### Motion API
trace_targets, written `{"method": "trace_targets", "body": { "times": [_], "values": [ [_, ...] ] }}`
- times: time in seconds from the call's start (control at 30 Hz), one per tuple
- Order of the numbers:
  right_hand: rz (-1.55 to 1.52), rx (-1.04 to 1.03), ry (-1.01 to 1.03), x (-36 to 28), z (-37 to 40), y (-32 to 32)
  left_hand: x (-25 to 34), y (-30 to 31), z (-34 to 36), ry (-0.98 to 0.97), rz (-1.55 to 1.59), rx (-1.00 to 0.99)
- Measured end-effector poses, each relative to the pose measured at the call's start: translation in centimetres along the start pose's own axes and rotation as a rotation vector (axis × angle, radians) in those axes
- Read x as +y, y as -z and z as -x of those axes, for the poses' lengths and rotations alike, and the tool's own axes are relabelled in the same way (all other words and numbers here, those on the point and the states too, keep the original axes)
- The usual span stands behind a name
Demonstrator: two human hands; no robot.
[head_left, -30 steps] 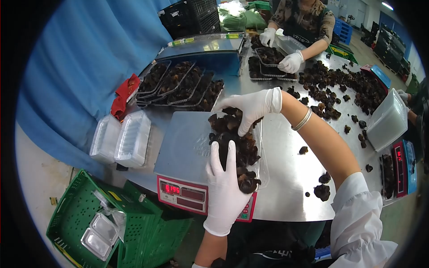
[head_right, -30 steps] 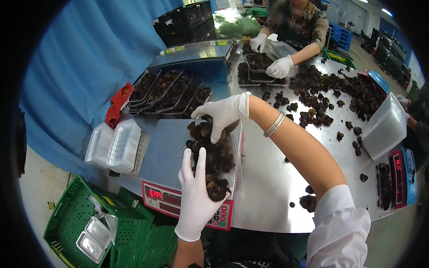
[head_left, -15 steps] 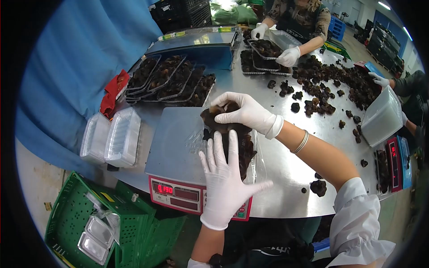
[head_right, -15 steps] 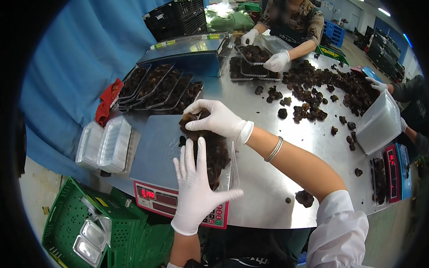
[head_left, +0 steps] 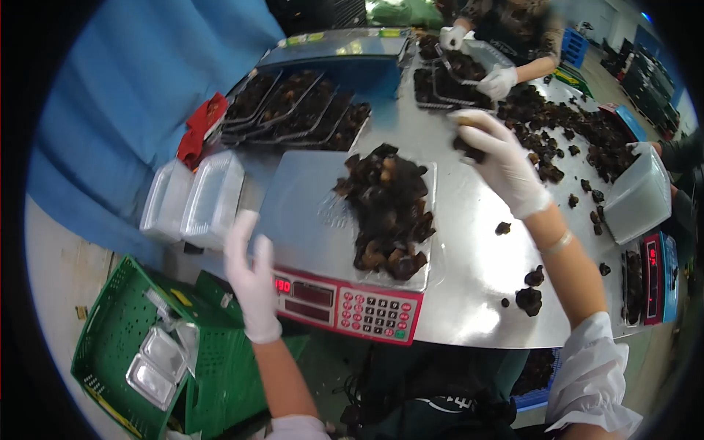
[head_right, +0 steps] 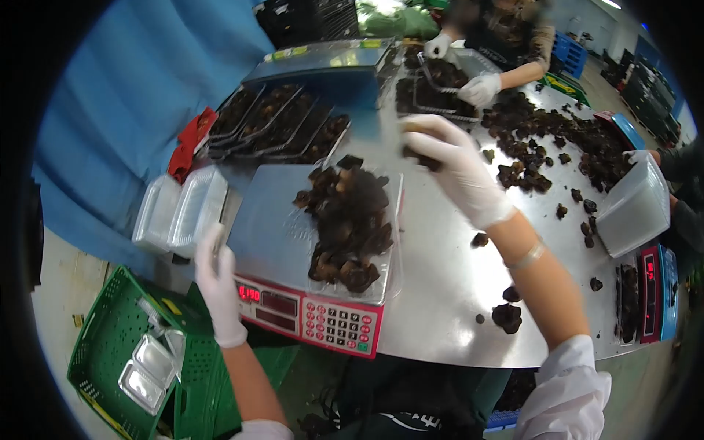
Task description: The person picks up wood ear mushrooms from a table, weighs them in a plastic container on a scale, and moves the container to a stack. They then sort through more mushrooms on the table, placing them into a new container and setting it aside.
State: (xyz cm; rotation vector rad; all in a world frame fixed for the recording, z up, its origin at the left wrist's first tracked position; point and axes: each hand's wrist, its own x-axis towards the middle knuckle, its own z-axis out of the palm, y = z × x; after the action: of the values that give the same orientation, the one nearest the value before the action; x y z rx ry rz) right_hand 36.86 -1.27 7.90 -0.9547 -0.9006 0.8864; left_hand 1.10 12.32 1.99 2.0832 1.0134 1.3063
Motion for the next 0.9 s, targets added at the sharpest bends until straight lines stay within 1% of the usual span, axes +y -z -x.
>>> {"method": "trace_targets", "body": {
  "times": [0.07, 0.1, 0.13, 0.2, 0.23, 0.3, 0.33, 0.4, 0.43, 0.47, 0.53, 0.57, 0.6, 0.67, 0.73, 0.77, 0.87, 0.9],
  "values": [
    [-0.134, 0.125, -0.145, 0.2, 3.0, 2.8, -5.1, 3.0, -2.8, 0.059, -0.233, 0.091],
    [0.046, 0.071, -0.1, 2.5, 4.1, 7.8, -7.6, 4.2, -4.1, 0.021, -0.382, 0.123],
    [-0.334, 0.178, -0.312, 1.5, 5.0, 6.6, -10.2, 5.1, -5.4, -0.022, -0.533, 0.147],
    [-0.472, 0.251, -0.432, 2.4, 6.8, 8.2, -16.7, 5.6, -7.6, -0.006, -0.807, 0.07],
    [-0.444, 0.276, -0.469, 2.7, 7.3, 8.3, -16.9, 5.6, -8.3, 0.008, -0.813, 0.079],
    [-0.401, 0.3, -0.507, 2.6, 7.6, 7.5, -17.1, 4.7, -9.5, 0.03, -1.028, -0.212],
    [-0.292, 0.309, -0.533, 1.9, 7.4, 6.4, -18.3, 4.7, -9.9, 0.022, -1.015, -0.208],
    [-0.092, 0.261, -0.544, 1.3, 6.4, 5.0, -20.3, 5.0, -11.0, 0.072, -0.755, -0.125],
    [0.013, 0.209, -0.531, 0.8, 5.8, 3.5, -20.5, 4.9, -11.3, 0.108, -0.665, -0.067],
    [0.088, 0.054, -0.454, 1.0, 5.1, 3.0, -20.6, 5.0, -11.6, 0.127, -0.605, -0.066],
    [0.449, 0.031, -0.431, -0.2, 2.9, -0.8, -19.8, 5.4, -11.8, 0.134, -0.553, -0.098],
    [0.583, -0.039, -0.324, 0.2, 1.8, -1.6, -20.0, 5.3, -11.8, 0.128, -0.542, -0.098],
    [0.638, -0.104, -0.288, 0.8, 0.5, -2.0, -20.3, 5.4, -11.8, 0.125, -0.533, -0.091],
    [0.736, -0.151, 0.037, 3.3, -1.6, -2.9, -20.1, 5.5, -12.1, 0.116, -0.522, -0.075],
    [1.051, -0.358, 0.258, 3.7, -2.9, -4.0, -19.7, 5.7, -12.1, 0.191, -0.511, -0.086],
    [1.024, -0.407, 0.193, 4.1, -3.2, -4.0, -19.4, 5.8, -12.1, 0.192, -0.51, -0.079],
    [0.999, -0.378, 0.186, 3.6, -3.4, -3.4, -19.5, 5.9, -12.5, 0.229, -0.475, -0.077],
    [0.786, -0.312, 0.106, 3.9, -3.3, -2.6, -19.9, 6.2, -12.8, 0.262, -0.467, -0.106]
  ]
}}
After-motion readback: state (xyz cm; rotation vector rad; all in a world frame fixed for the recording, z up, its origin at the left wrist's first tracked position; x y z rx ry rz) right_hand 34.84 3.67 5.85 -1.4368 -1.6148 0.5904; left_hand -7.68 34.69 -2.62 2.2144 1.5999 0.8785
